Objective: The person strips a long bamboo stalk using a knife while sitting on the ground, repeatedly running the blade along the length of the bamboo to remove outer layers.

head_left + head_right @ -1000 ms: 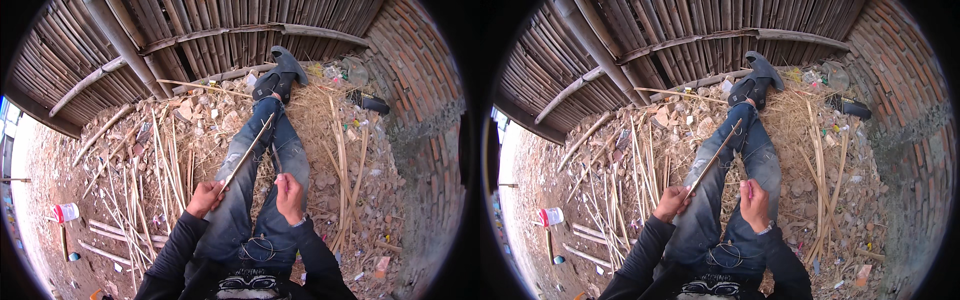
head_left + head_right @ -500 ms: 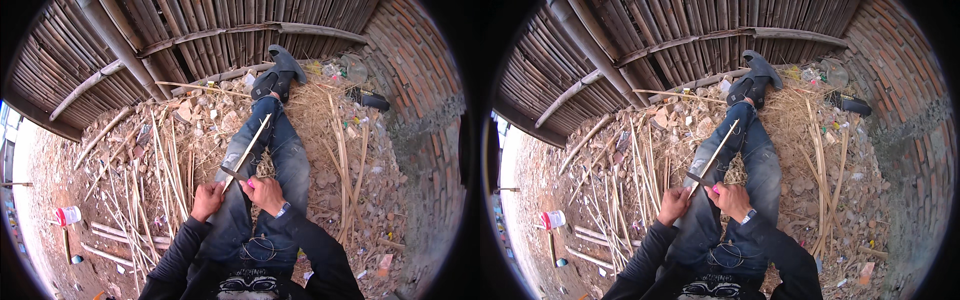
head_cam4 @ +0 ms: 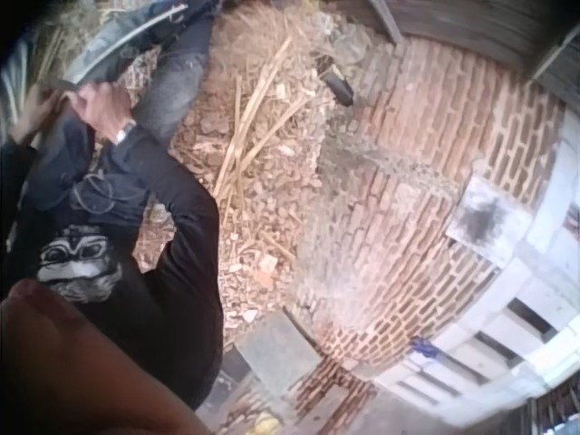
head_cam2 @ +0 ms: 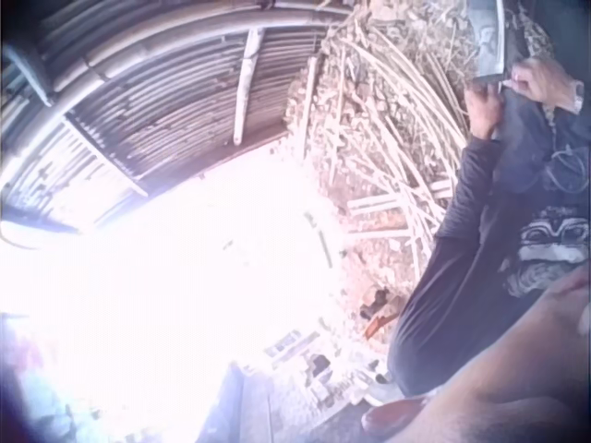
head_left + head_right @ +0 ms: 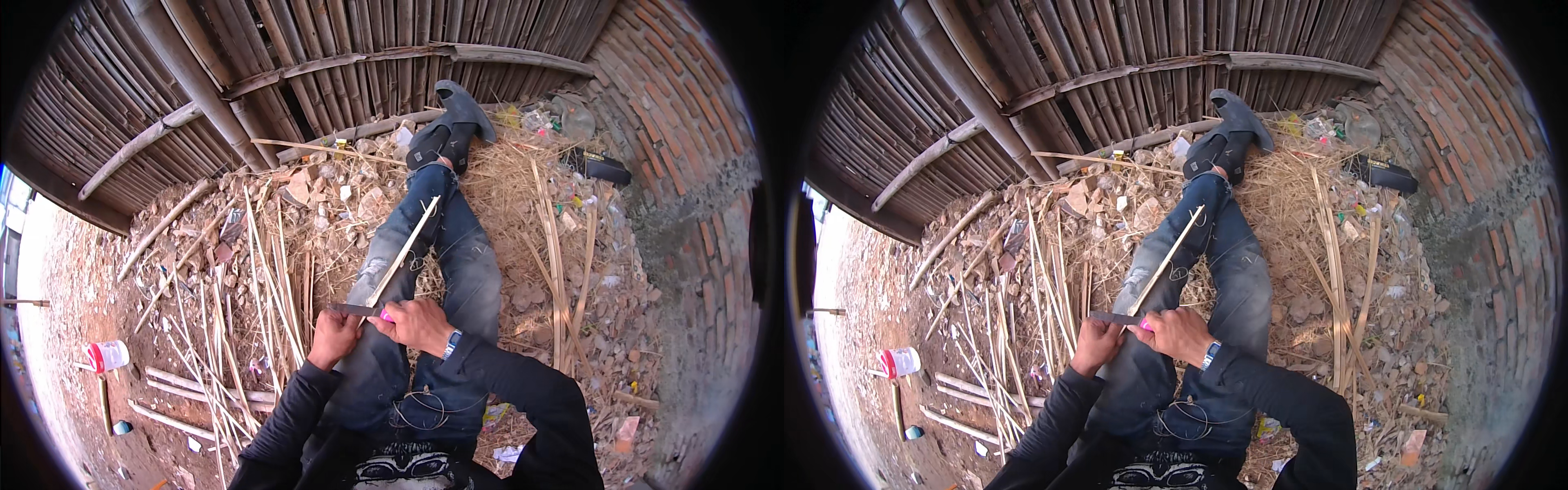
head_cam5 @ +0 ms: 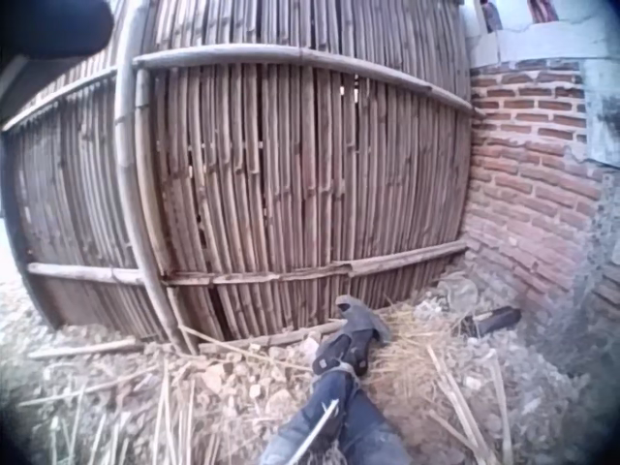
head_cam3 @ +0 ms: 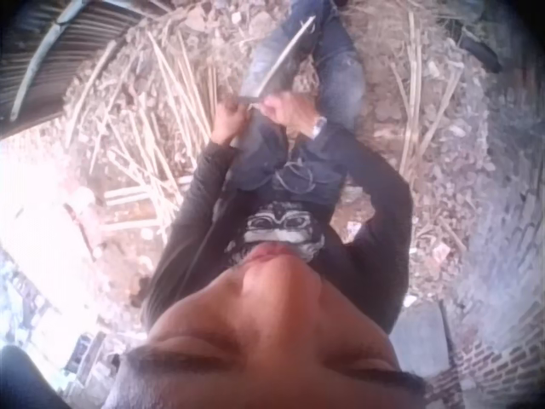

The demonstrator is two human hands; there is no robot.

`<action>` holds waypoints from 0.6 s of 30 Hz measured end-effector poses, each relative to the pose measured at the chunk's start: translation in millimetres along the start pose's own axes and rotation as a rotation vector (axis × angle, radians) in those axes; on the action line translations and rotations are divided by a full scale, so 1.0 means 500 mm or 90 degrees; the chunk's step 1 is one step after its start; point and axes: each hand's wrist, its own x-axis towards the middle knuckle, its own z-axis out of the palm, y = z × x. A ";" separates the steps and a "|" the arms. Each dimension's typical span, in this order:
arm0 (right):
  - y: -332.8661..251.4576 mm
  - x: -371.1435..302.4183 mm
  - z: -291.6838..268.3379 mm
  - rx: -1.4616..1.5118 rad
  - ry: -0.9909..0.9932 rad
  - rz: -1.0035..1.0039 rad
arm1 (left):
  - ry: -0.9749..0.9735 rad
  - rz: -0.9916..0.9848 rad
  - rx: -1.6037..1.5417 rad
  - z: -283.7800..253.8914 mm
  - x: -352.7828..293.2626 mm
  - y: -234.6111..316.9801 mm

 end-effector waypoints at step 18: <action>0.130 0.036 -0.134 0.004 0.120 0.197 | 0.026 -0.020 -0.031 0.016 -0.029 -0.013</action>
